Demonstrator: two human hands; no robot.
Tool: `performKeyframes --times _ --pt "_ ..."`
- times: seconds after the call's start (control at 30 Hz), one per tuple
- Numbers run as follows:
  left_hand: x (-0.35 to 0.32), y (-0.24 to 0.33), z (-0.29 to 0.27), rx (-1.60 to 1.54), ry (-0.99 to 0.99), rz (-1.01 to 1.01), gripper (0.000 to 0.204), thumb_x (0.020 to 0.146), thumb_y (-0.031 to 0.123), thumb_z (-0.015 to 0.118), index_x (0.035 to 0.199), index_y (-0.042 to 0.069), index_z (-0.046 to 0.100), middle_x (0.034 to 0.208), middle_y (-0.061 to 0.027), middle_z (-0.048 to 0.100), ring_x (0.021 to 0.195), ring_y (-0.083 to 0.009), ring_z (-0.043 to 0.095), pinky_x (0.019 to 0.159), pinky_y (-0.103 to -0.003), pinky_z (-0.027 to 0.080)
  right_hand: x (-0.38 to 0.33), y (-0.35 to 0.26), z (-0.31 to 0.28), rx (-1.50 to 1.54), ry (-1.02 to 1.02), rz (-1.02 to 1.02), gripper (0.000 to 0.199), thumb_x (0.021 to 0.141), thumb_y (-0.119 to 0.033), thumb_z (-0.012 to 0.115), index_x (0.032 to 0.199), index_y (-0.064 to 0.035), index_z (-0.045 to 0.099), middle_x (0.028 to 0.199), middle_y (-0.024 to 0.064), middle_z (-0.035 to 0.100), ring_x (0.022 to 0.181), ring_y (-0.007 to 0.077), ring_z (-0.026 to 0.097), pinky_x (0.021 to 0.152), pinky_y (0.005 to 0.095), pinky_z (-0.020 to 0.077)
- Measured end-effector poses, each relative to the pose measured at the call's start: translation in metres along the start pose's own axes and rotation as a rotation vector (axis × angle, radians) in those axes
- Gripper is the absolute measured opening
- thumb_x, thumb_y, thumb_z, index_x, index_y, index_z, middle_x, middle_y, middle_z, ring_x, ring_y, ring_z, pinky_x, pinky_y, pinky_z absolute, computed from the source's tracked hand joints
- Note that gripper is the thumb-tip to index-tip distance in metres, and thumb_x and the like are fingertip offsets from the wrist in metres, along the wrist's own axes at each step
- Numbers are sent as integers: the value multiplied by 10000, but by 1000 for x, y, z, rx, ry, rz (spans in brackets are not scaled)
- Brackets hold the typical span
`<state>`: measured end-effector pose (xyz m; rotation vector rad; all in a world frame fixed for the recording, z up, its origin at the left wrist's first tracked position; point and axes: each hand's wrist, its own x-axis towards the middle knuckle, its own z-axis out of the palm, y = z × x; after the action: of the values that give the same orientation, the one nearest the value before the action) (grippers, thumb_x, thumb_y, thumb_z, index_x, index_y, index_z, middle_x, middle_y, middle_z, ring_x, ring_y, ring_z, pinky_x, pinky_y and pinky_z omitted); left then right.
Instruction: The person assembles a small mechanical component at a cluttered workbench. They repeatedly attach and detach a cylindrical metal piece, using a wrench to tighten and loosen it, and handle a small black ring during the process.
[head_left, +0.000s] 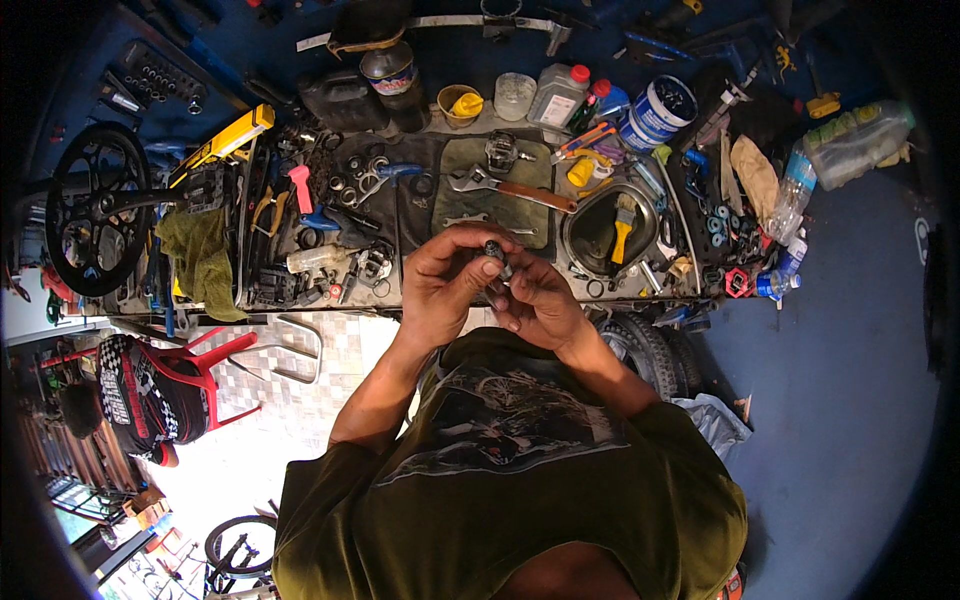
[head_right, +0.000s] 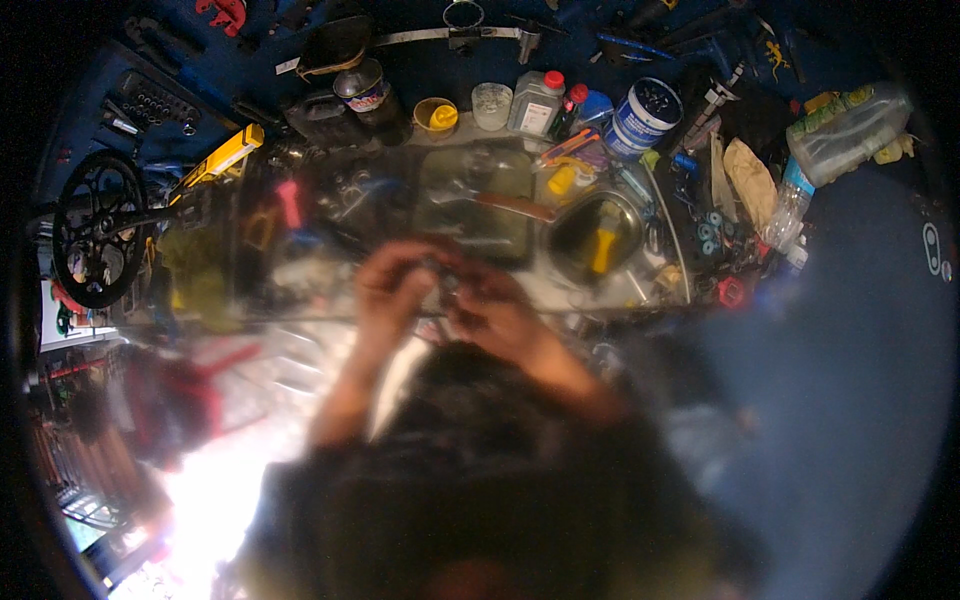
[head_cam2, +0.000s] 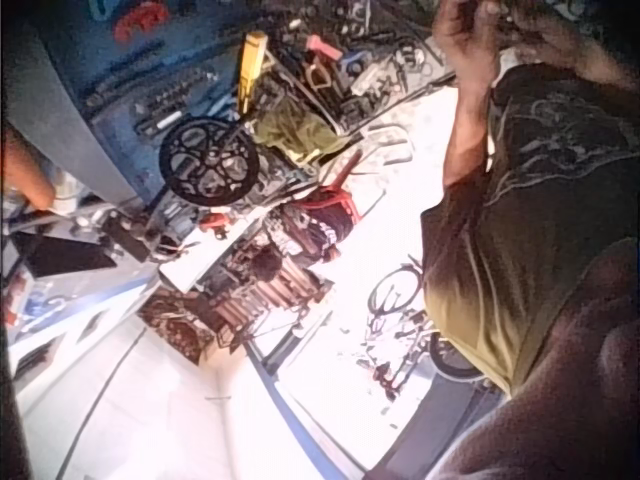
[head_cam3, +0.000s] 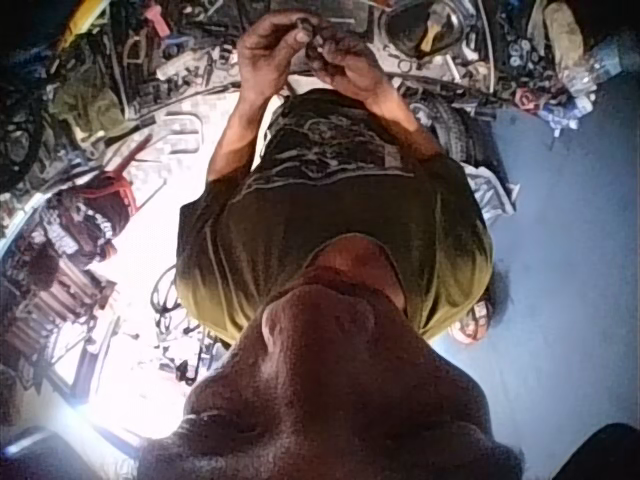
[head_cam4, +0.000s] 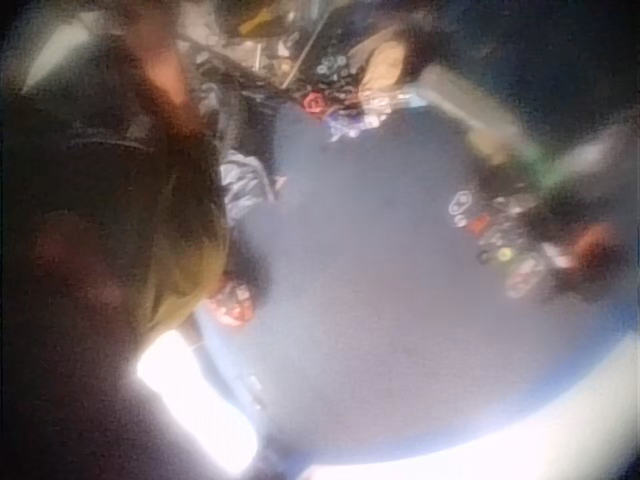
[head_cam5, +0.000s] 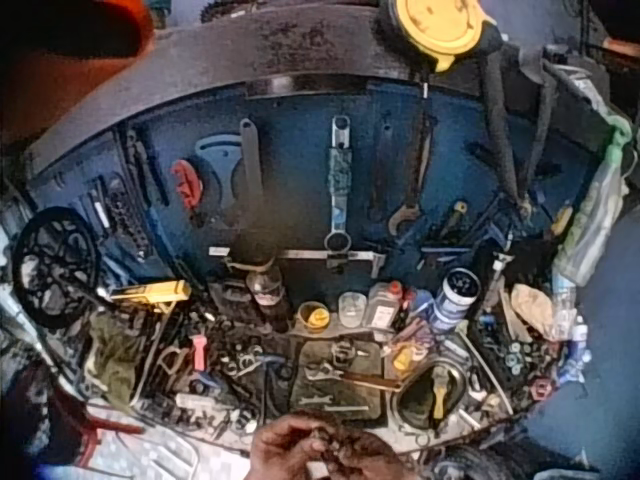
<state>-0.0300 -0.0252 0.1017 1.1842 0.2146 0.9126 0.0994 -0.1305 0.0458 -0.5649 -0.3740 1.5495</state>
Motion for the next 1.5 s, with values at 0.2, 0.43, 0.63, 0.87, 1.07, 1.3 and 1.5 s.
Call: performKeyframes --times 0.2,0.43,0.63,0.87,1.07,1.3,1.5 --pt "3 2 2 1 -21 -15 149 956 46 636 1096 -6 629 1075 -119 672 1026 -202 645 896 -324 521 4 3 -6 300 -198 186 340 1043 -409 469 1130 -98 578 926 20 535 776 151 569 522 265 449" --pt "3 -1 -3 25 35 -65 152 961 57 638 1096 -11 643 1068 -97 692 959 -145 652 831 -288 535 4 -3 12 104 55 119 359 1049 -408 452 1077 -70 570 811 39 545 702 175 575 546 285 460" --pt "8 -2 -2 40 40 -52 145 967 61 632 1095 -5 650 1062 -87 699 943 -123 647 803 -264 530 8 2 -3 292 -78 144 289 1039 -288 503 1253 -97 531 865 73 614 674 197 610 599 309 494" --pt "9 -5 -6 19 80 -93 151 974 77 630 1099 -4 653 1058 -88 703 958 -135 646 848 -280 520 10 -3 13 95 89 101 317 1028 -366 511 1140 -75 566 866 61 586 734 178 597 579 282 476" --pt "13 -6 -5 18 117 -90 154 978 91 628 1094 -7 654 1037 -97 708 974 -145 653 862 -291 518 17 9 -14 88 -302 95 413 1022 -445 490 1167 -69 582 976 77 618 786 178 628 566 276 489" --pt "18 -7 -19 -9 166 -356 167 944 81 677 1082 -12 685 1060 -93 693 951 -147 637 894 -295 506 19 -7 0 -516 60 -111 416 1017 -364 560 1259 -26 564 1003 69 627 772 139 615 614 260 493" --pt "13 -37 -22 372 66 -225 199 871 79 758 1057 19 722 1133 -94 646 1091 -175 620 883 -304 501 22 -23 -18 -1008 136 -169 383 942 -203 691 1263 -17 600 1141 88 669 994 151 641 876 303 520"
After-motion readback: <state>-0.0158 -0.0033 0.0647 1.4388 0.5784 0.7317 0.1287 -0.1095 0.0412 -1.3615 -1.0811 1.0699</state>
